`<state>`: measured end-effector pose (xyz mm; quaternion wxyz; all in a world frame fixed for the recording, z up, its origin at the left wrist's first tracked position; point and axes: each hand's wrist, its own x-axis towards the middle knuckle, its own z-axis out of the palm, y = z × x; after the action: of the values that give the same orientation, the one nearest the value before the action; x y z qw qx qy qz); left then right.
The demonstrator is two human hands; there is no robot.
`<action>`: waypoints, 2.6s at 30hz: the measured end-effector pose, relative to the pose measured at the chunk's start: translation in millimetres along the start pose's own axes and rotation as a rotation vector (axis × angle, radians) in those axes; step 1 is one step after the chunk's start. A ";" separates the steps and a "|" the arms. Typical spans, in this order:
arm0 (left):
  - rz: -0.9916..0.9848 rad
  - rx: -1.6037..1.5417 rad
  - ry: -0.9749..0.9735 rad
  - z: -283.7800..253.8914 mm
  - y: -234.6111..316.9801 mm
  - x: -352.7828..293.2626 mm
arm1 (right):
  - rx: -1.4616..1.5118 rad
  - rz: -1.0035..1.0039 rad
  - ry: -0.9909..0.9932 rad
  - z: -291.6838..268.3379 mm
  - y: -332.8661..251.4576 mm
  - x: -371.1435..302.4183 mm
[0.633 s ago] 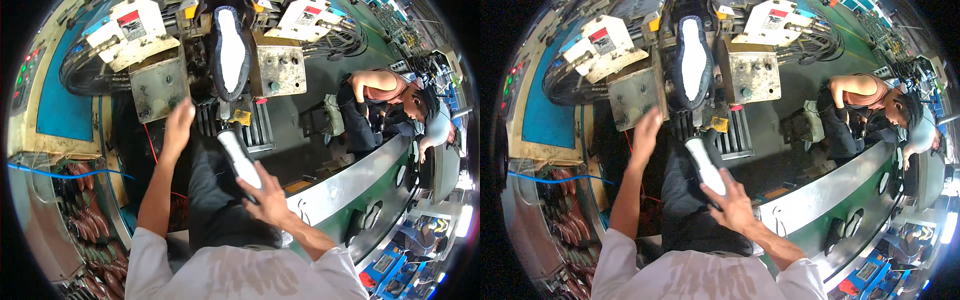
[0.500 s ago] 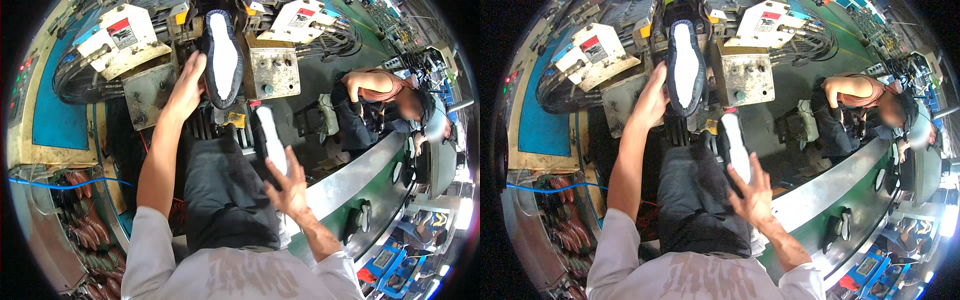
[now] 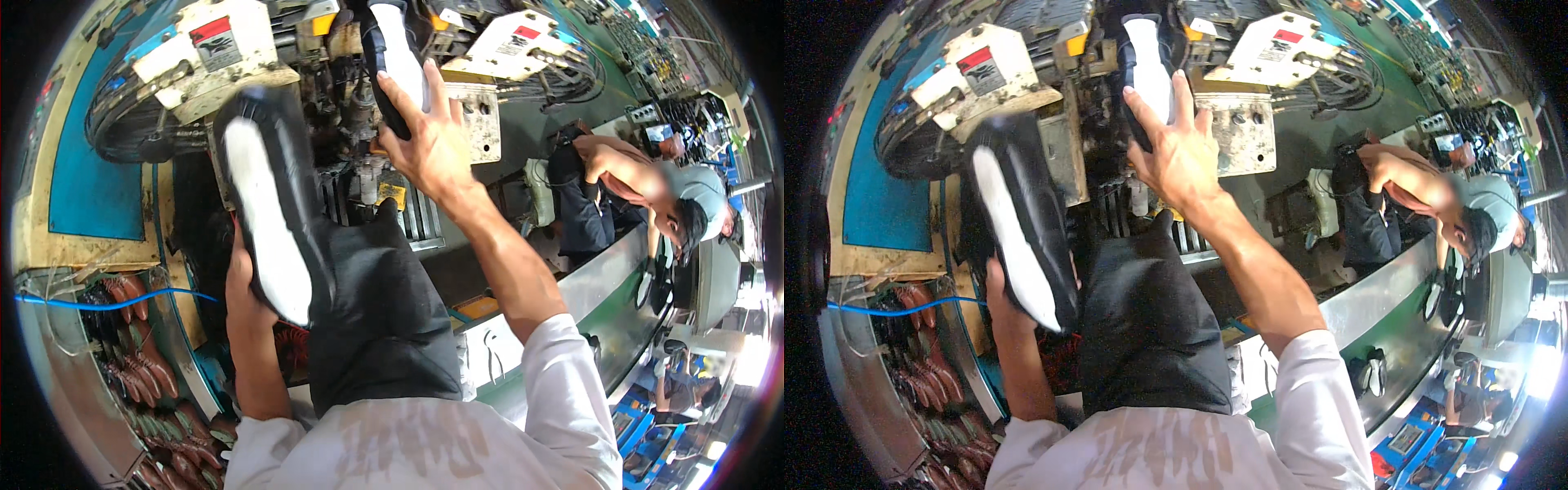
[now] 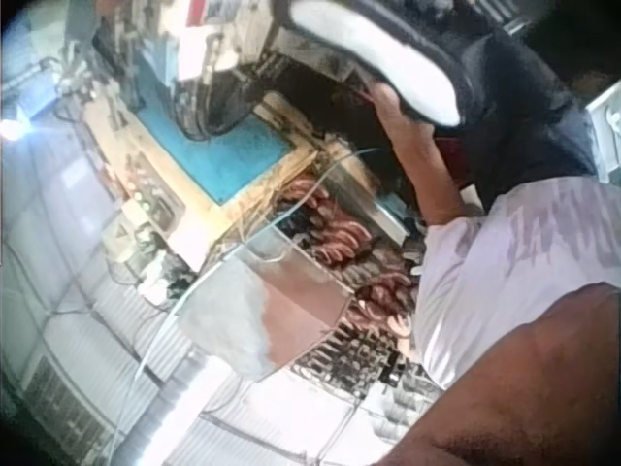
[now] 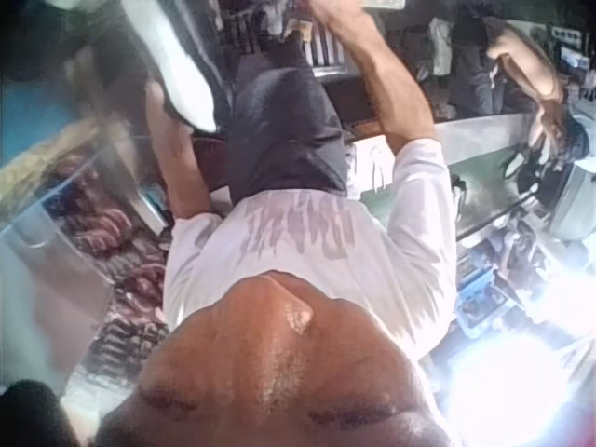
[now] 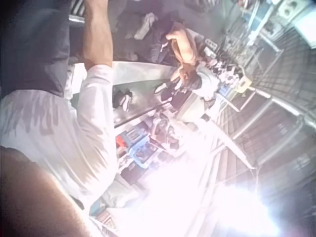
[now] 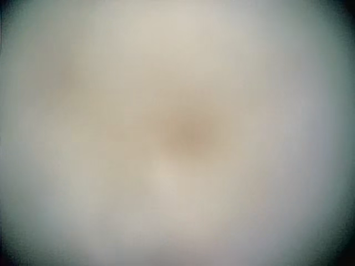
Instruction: The person repeatedly picks up black shoes and white insoles from a conveyor belt and a nearby pile. They place the insoles into the shoes and press them down firmly with their hands to secure the fit. The process is repeated for multiple pairs of shoes in a continuous assembly line workflow.
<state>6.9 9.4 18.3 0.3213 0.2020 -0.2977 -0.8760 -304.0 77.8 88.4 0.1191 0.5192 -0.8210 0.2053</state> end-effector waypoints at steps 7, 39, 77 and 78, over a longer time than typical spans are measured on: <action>-0.030 -0.006 0.333 -29.4 -17.2 -63.3 | -0.033 0.019 0.036 39.5 -20.8 -14.0; 0.064 0.963 0.233 61.5 -63.7 24.3 | -0.003 -0.326 0.254 82.9 11.4 144.4; 0.372 0.370 1.829 -125.1 -113.0 -583.6 | 1.166 0.046 -1.318 99.1 -230.7 -300.3; 0.374 0.357 1.830 -135.1 -114.5 -589.3 | 1.154 0.071 -1.323 101.9 -228.7 -302.8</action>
<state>449.4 429.7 -60.6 0.5292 0.8049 -0.0873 -0.2539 34.9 188.1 -76.9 -0.6687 0.4851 -0.5054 0.2492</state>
